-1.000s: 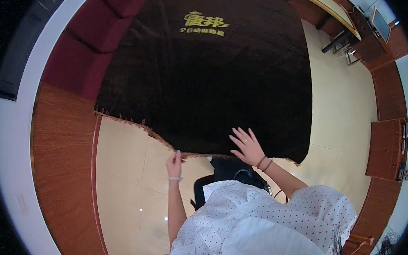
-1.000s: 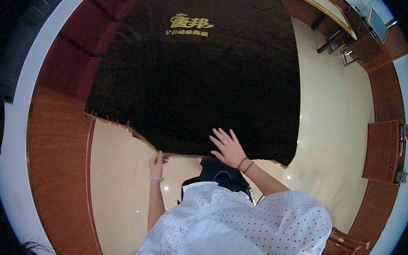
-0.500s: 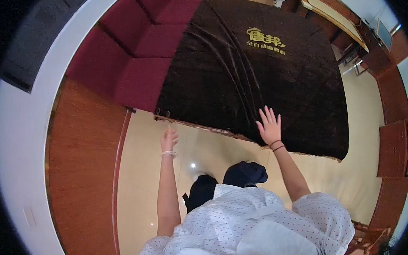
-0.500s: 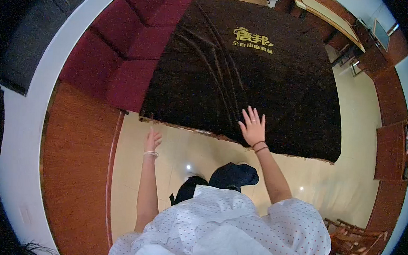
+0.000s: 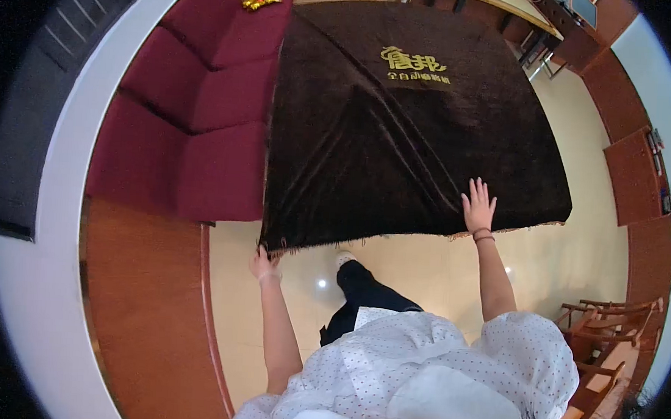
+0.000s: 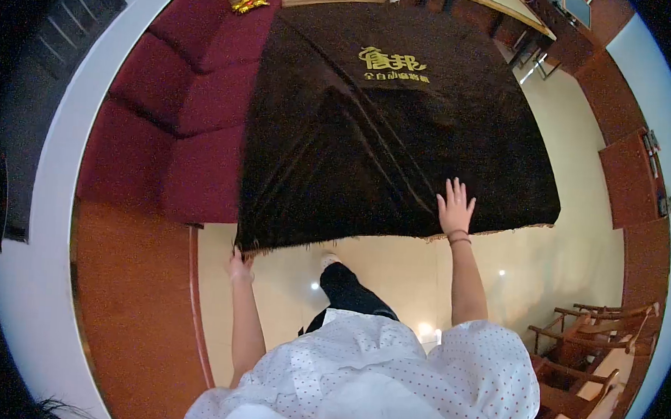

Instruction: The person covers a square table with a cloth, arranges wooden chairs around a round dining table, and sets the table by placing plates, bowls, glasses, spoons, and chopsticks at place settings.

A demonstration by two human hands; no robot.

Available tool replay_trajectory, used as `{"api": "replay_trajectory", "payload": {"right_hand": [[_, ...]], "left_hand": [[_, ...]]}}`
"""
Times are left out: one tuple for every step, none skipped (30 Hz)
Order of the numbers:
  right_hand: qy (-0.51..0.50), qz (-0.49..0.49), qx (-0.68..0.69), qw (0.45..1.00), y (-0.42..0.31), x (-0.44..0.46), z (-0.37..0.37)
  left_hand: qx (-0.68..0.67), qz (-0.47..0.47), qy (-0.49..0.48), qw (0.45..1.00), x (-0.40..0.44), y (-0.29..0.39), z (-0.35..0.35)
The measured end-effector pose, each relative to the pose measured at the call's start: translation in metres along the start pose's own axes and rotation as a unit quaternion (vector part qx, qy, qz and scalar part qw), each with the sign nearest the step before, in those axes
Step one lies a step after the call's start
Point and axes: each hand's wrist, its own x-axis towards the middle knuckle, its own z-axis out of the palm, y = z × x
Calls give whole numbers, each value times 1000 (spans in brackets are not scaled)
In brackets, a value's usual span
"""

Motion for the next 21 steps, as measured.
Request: {"api": "replay_trajectory", "payload": {"right_hand": [[4,7,-2,1000,1,-9,1],[10,12,-6,1000,1,-14,-2],[7,20,-7,1000,0,-17,-9],[4,28,-9,1000,-1,-20,-18],[-5,37,1,999,-1,-21,-23],[-3,39,1,999,0,-23,-26],[-21,60,13,998,0,-24,-27],[-34,80,28,996,0,-20,-21],[-35,99,43,994,0,-18,-23],[-2,99,58,993,5,-14,-18],[38,106,71,991,10,-7,-12],[76,112,83,987,15,1,-9],[121,107,60,985,19,12,-9],[121,130,48,983,22,23,-13],[111,172,37,978,26,36,-16],[100,213,26,972,31,47,-15],[65,235,7,970,37,55,-12],[29,257,-13,966,44,57,-8],[-27,268,-54,961,50,55,0],[-12,261,-56,964,53,49,4],[-8,268,-45,962,55,46,5]], "left_hand": [[-2,-20,15,1000,-5,4,-14],[-6,-40,30,999,-9,8,-30],[23,-63,26,997,-4,7,-47],[53,-85,21,995,1,5,-61],[56,-83,19,995,2,2,-71],[71,-101,-3,992,2,-3,-81],[83,-118,-24,989,2,-4,-79],[78,-114,-26,990,9,-8,-70],[97,-118,-21,988,7,-6,-62],[119,-122,-13,985,3,-5,-57],[127,-102,-24,986,3,-5,-45],[137,-77,-22,987,-4,3,-23],[146,-52,-18,988,-10,13,-5],[146,41,-20,988,16,-1,3],[143,136,-20,980,42,-13,12],[199,205,-9,958,37,0,32],[255,272,3,928,20,20,57],[295,330,-10,897,-6,45,79],[336,385,-24,859,-27,64,96],[338,390,-20,857,-32,70,106],[396,447,-46,801,-35,75,115]]}}
